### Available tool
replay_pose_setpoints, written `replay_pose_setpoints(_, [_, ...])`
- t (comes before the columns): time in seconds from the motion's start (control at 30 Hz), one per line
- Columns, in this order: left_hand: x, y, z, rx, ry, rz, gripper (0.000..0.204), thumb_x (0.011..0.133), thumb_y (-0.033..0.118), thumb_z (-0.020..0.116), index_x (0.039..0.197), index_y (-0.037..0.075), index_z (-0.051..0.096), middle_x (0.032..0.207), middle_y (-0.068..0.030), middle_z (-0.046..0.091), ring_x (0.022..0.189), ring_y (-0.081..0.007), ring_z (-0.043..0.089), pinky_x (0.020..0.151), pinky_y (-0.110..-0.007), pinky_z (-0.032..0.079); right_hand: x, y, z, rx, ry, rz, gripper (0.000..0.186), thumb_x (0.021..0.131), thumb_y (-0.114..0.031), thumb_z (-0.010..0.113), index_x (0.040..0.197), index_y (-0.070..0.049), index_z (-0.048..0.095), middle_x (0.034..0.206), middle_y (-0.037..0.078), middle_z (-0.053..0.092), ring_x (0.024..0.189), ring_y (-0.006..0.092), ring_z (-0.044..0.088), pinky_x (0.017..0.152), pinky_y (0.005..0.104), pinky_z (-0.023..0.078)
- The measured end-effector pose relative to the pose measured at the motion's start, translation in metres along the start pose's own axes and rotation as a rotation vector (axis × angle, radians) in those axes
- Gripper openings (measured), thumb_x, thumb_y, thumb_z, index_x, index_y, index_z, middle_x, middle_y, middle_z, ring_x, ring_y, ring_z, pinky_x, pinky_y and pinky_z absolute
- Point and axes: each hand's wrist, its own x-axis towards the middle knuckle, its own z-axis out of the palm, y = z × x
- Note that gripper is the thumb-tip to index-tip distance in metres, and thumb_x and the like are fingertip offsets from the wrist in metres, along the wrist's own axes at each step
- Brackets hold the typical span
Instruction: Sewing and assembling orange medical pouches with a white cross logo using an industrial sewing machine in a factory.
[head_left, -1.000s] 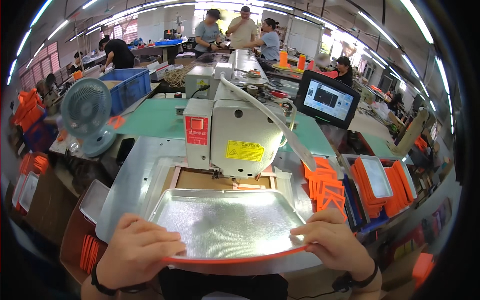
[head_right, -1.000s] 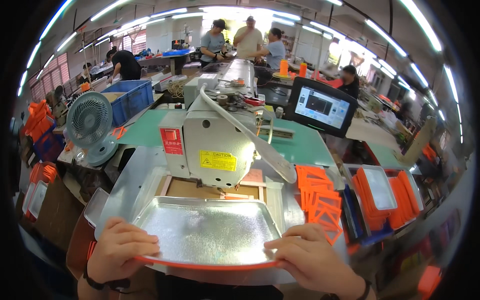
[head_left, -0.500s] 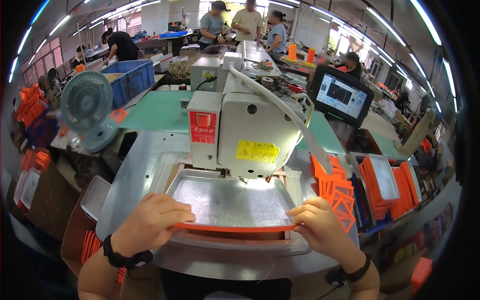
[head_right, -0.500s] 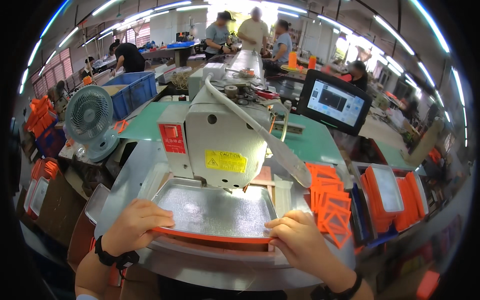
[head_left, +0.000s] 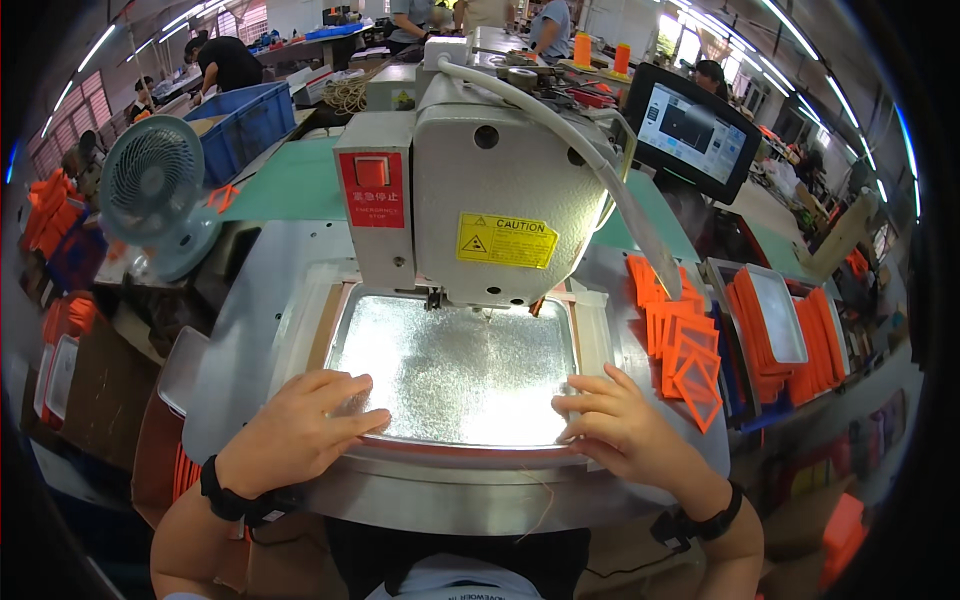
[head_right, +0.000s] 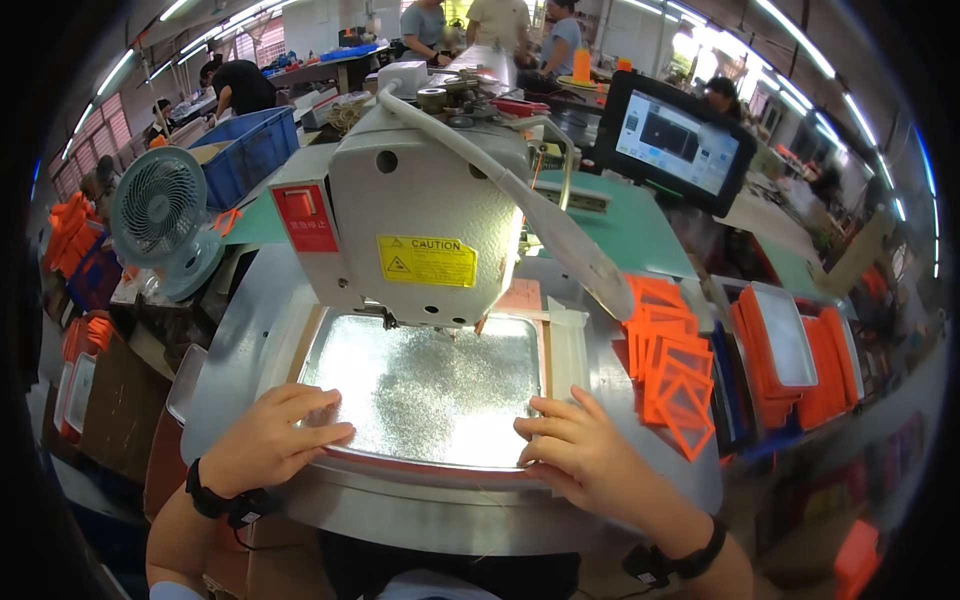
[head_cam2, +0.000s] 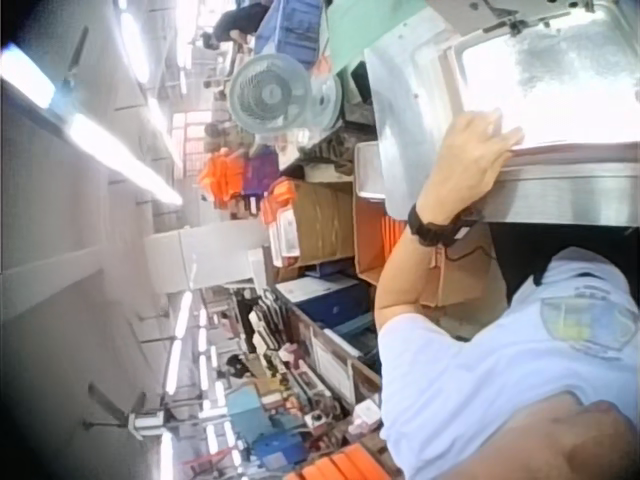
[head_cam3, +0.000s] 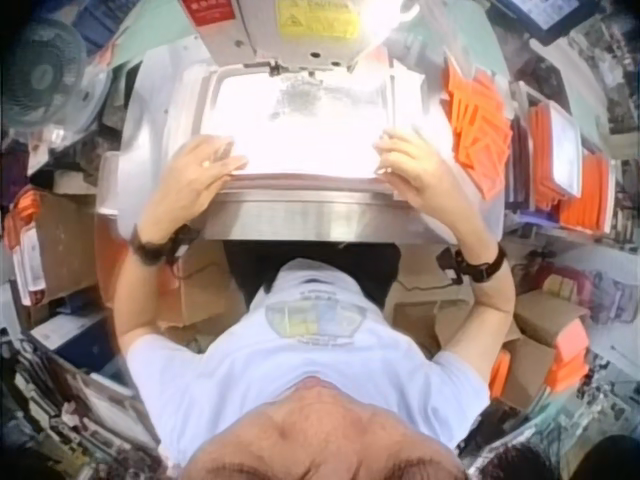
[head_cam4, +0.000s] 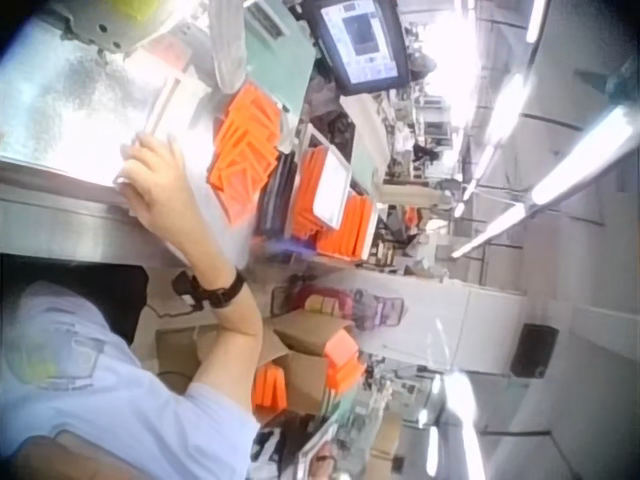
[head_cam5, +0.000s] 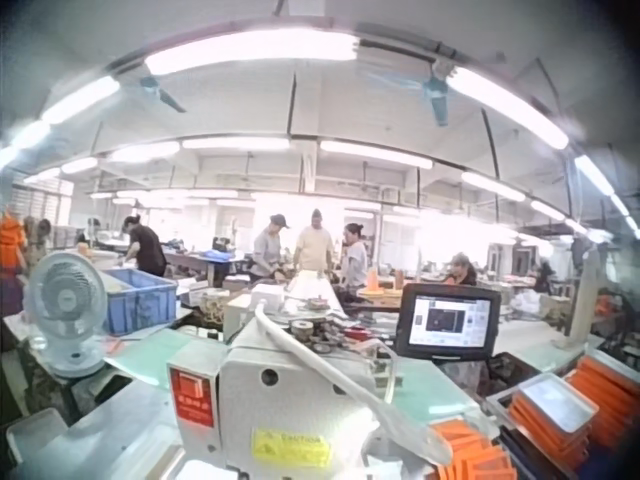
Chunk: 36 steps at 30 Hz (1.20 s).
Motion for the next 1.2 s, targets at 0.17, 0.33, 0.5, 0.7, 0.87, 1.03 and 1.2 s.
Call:
replay_pose_setpoints(0.17, [0.001, 0.001, 0.001, -0.008, 0.002, -0.021, 0.036, 0.080, 0.009, 0.072, 0.115, 0.017, 0.071, 0.125, -0.0132, 0.061, 0.114, -0.0309, 0.057, 0.097, -0.041, 0.047, 0.002, 0.003, -0.001, -0.006, -0.001, 0.002, 0.016, 0.082, -0.011, 0.074, 0.095, -0.010, 0.065, 0.122, 0.005, 0.064, 0.132, 0.0280, 0.048, 0.112, 0.0603, 0.029])
replay_pose_setpoints(0.33, [0.001, 0.006, 0.002, 0.001, -0.052, -0.083, 0.034, 0.079, 0.016, 0.074, 0.113, 0.018, 0.072, 0.126, -0.0129, 0.060, 0.115, -0.0295, 0.058, 0.105, -0.046, 0.041, 0.003, 0.006, 0.006, -0.105, 0.022, -0.049, 0.012, 0.082, -0.015, 0.073, 0.090, -0.011, 0.064, 0.120, 0.006, 0.065, 0.129, 0.0273, 0.052, 0.112, 0.0593, 0.030])
replay_pose_setpoints(0.5, [0.016, 0.008, -0.008, 0.118, -0.123, 0.015, 0.029, 0.081, 0.027, 0.074, 0.106, 0.014, 0.072, 0.114, -0.0141, 0.064, 0.101, -0.0284, 0.064, 0.108, -0.046, 0.037, 0.001, 0.005, 0.016, -0.291, 0.057, -0.100, 0.010, 0.081, -0.015, 0.069, 0.086, -0.010, 0.063, 0.120, 0.007, 0.065, 0.125, 0.0273, 0.055, 0.112, 0.0564, 0.032])
replay_pose_setpoints(0.7, [0.067, 0.007, -0.005, 0.234, -0.441, -0.044, 0.050, 0.075, 0.047, 0.075, 0.100, 0.005, 0.066, 0.104, -0.0124, 0.063, 0.093, -0.0293, 0.064, 0.106, -0.044, 0.038, 0.002, -0.001, 0.011, -0.311, 0.044, -0.085, 0.007, 0.081, -0.012, 0.066, 0.086, -0.008, 0.062, 0.120, 0.008, 0.065, 0.125, 0.0272, 0.055, 0.111, 0.0560, 0.033])
replay_pose_setpoints(0.87, [0.099, -0.028, 0.009, 0.266, -0.222, 0.284, 0.081, 0.063, 0.066, 0.075, 0.114, 0.006, 0.057, 0.122, -0.0146, 0.058, 0.121, -0.0334, 0.051, 0.103, -0.047, 0.038, 0.001, 0.000, 0.013, -0.256, 0.039, -0.059, 0.010, 0.083, -0.014, 0.065, 0.089, -0.007, 0.063, 0.120, 0.008, 0.064, 0.126, 0.0280, 0.054, 0.110, 0.0566, 0.034])
replay_pose_setpoints(1.03, [0.132, -0.043, 0.021, -0.058, -0.421, 0.206, 0.097, 0.056, 0.063, 0.084, 0.126, 0.006, 0.048, 0.121, -0.0146, 0.060, 0.113, -0.0337, 0.058, 0.098, -0.042, 0.043, 0.002, -0.002, 0.009, -0.243, 0.046, -0.077, 0.013, 0.085, -0.018, 0.066, 0.093, -0.007, 0.064, 0.119, 0.009, 0.064, 0.127, 0.0283, 0.053, 0.110, 0.0567, 0.034])
replay_pose_setpoints(1.2, [0.152, -0.032, 0.012, -0.083, -0.618, 0.102, 0.111, 0.057, 0.053, 0.088, 0.141, 0.003, 0.035, 0.121, -0.0141, 0.062, 0.111, -0.0328, 0.061, 0.096, -0.036, 0.048, 0.001, 0.001, 0.011, -0.237, 0.046, -0.072, 0.014, 0.086, -0.019, 0.065, 0.094, -0.008, 0.065, 0.117, 0.009, 0.064, 0.127, 0.0283, 0.053, 0.110, 0.0573, 0.034])
